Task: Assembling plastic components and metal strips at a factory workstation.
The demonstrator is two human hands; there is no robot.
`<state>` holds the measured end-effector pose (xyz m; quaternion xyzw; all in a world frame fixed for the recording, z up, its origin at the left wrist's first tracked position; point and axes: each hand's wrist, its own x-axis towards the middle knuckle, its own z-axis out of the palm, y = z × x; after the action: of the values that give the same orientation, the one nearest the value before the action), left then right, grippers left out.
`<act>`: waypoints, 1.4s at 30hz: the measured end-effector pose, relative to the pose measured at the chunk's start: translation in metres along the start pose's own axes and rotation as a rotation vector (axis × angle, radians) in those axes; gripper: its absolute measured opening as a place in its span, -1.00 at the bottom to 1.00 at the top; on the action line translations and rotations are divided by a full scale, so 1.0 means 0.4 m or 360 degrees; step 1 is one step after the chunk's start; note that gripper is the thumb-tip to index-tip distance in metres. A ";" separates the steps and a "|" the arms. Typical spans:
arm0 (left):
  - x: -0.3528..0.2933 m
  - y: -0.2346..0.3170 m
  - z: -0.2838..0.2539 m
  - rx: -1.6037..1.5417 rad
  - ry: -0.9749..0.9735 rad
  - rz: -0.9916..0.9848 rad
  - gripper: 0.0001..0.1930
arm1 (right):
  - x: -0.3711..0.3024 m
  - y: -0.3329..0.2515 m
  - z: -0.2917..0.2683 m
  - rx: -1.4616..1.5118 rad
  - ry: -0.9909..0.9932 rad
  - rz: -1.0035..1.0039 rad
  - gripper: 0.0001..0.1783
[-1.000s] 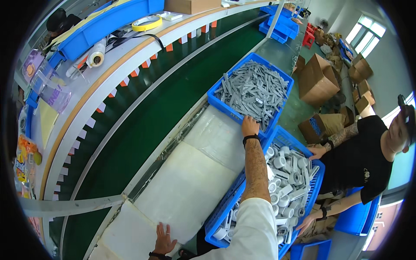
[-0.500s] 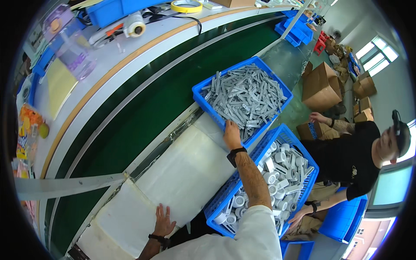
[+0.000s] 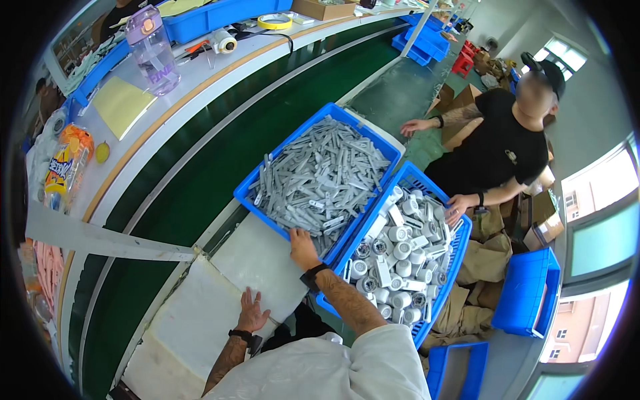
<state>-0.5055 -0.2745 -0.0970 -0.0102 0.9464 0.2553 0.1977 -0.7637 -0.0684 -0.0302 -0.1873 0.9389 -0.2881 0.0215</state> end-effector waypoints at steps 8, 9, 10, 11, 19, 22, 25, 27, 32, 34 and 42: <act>0.017 -0.005 -0.089 -0.0791 0.0385 -0.0086 -0.49 | -0.157 -0.130 0.029 0.0029 -0.0165 -0.0044 -0.49; 0.038 0.007 -0.104 -0.1082 0.0378 -0.0164 -0.53 | -0.170 -0.121 0.040 0.0020 -0.0151 -0.0028 -0.50; 0.051 0.014 -0.116 -0.1374 0.0373 -0.0258 -0.58 | -0.182 -0.128 0.043 0.0021 -0.0153 -0.0026 -0.50; 0.061 0.027 -0.123 -0.1369 0.0395 -0.0227 -0.58 | -0.194 -0.134 0.046 0.0027 -0.0135 -0.0016 -0.52; 0.131 0.095 -0.111 -0.1874 0.0132 -0.0204 -0.55 | -0.249 -0.180 0.066 -0.0008 -0.0104 -0.0115 -0.57; 0.121 0.117 -0.131 -0.2003 0.0126 -0.0156 -0.52 | -0.263 -0.185 0.080 0.0104 -0.0082 -0.0163 -0.57; 0.100 0.111 -0.123 -0.1978 0.0145 -0.0130 -0.52 | -0.274 -0.199 0.094 0.0059 -0.0066 -0.0217 -0.58; 0.086 0.106 -0.125 -0.1933 0.0163 -0.0094 -0.52 | -0.276 -0.182 0.091 0.0058 -0.0125 -0.0194 -0.57; -0.026 0.019 -0.132 -0.1474 0.0361 -0.0227 -0.66 | -0.260 -0.199 0.004 -0.0050 -0.0332 -0.0255 -0.54; -0.108 -0.066 -0.098 -0.1393 0.0565 -0.0349 -0.65 | -0.153 -0.270 -0.117 0.0036 -0.0297 -0.0271 -0.51; -0.339 -0.176 0.096 -0.0275 0.0729 -0.0440 -0.54 | 0.078 -0.089 -0.147 -0.0590 -0.0275 -0.0354 -0.07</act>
<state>-0.3580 -0.3280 -0.1096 -0.2136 0.9307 0.2967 0.0100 -0.7892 -0.0754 0.0405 -0.3144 0.9439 -0.0942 0.0351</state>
